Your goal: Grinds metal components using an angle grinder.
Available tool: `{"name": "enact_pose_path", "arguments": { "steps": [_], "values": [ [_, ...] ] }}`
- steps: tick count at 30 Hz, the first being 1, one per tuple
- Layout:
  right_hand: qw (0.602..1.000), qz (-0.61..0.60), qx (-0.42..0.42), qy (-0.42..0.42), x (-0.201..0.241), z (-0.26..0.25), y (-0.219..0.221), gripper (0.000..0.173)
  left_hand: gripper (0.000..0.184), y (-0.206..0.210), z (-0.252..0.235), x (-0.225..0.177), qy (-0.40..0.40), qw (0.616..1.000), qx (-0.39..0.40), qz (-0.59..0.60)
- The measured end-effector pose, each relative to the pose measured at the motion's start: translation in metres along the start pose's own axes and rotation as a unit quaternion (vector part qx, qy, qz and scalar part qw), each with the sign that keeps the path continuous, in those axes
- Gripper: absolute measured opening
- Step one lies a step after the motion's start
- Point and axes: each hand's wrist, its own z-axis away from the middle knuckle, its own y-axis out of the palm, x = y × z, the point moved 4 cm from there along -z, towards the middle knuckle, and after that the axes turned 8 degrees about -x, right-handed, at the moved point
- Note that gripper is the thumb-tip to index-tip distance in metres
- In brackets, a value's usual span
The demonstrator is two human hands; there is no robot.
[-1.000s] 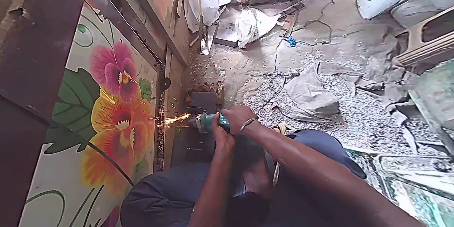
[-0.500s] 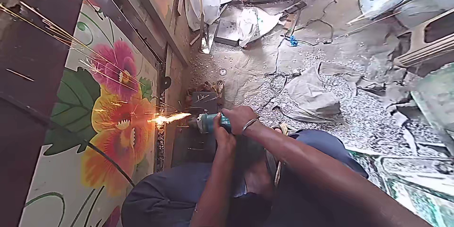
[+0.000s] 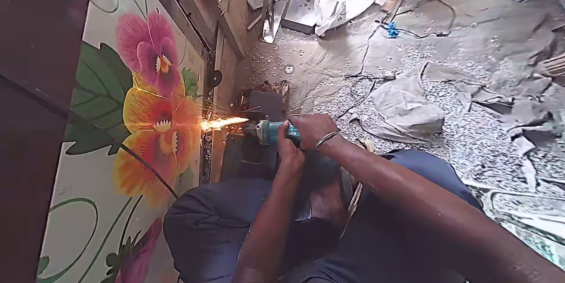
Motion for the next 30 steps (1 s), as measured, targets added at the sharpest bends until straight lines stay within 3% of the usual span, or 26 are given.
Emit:
{"name": "enact_pose_path", "arguments": {
  "steps": [12, 19, 30],
  "values": [
    [1.000, 0.012, 0.002, 0.017, -0.001, 0.008, 0.002, 0.051, 0.025, -0.005, 0.003, 0.003, -0.024, 0.999, -0.029, -0.002],
    [1.000, 0.016, 0.002, 0.015, 0.001, 0.001, 0.001, 0.054, 0.021, -0.003, -0.003, 0.003, -0.015, 0.999, -0.034, 0.003],
    [1.000, 0.013, 0.004, 0.015, 0.001, 0.005, 0.002, 0.050, 0.031, -0.014, -0.016, 0.011, -0.007, 0.999, -0.030, -0.006]
  ]
}}
